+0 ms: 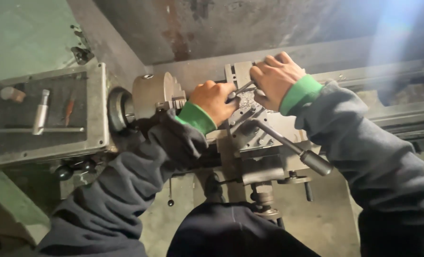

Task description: The person works at a metal lathe, first picking up a wrench and adjusting the tool post and workpiece in the chuck, then starting the lathe and turning the handwheels to feed the cutting tool against the rotating metal, producing chips as the workpiece is machined.

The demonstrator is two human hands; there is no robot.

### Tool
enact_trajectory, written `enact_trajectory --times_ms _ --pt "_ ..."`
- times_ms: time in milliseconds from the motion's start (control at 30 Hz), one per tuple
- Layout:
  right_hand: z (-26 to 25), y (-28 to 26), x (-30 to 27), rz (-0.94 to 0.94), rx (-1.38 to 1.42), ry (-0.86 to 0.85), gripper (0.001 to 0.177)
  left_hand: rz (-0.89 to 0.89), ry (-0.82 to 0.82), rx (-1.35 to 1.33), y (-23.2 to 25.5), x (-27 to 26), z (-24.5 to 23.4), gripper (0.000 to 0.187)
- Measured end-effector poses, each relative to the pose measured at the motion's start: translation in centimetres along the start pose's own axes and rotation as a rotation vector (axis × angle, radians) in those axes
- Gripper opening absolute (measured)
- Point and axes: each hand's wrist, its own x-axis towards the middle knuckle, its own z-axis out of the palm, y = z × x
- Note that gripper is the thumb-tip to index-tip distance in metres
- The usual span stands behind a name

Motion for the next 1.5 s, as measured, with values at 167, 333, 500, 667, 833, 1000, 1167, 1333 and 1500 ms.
enact_trajectory --times_ms 167,333,500,667,833,1000,1167,1333,1500 --pt "-0.8 -2.7 -2.4 0.157 0.111 -0.139 0.059 0.074 -0.079 0.078 -0.5 0.8 -0.1 0.029" --pt "-0.5 -5.0 -3.7 0.304 0.133 -0.061 0.084 0.100 -0.212 0.126 -0.8 1.3 -0.2 0.029" --pt "-0.6 -7.2 -5.3 0.344 0.103 -0.075 0.101 0.042 -0.093 0.114 0.1 0.1 0.6 0.032" --pt "-0.9 -8.6 -5.4 0.426 0.057 -0.114 0.111 0.054 0.147 0.023 -1.4 -0.5 3.2 0.034" --pt "0.9 -9.1 -5.1 0.549 0.039 -0.085 0.108 0.052 0.238 -0.915 -0.9 0.9 7.7 0.018" --pt "0.2 -10.7 -4.0 0.609 -0.099 -0.005 0.107 -0.051 0.387 -0.921 1.0 1.9 7.2 0.019" --pt "0.1 -12.9 -3.6 0.709 -0.085 0.007 0.098 -0.093 0.307 -0.971 0.8 2.4 8.2 0.025" --pt "-1.1 -15.0 -2.5 0.859 -0.009 0.044 0.090 0.168 0.364 -0.693 -0.1 3.1 6.6 0.021" --pt "-0.9 -17.4 -1.7 0.983 -0.035 0.078 0.085 0.144 0.153 -0.739 -0.3 3.5 5.3 0.026"
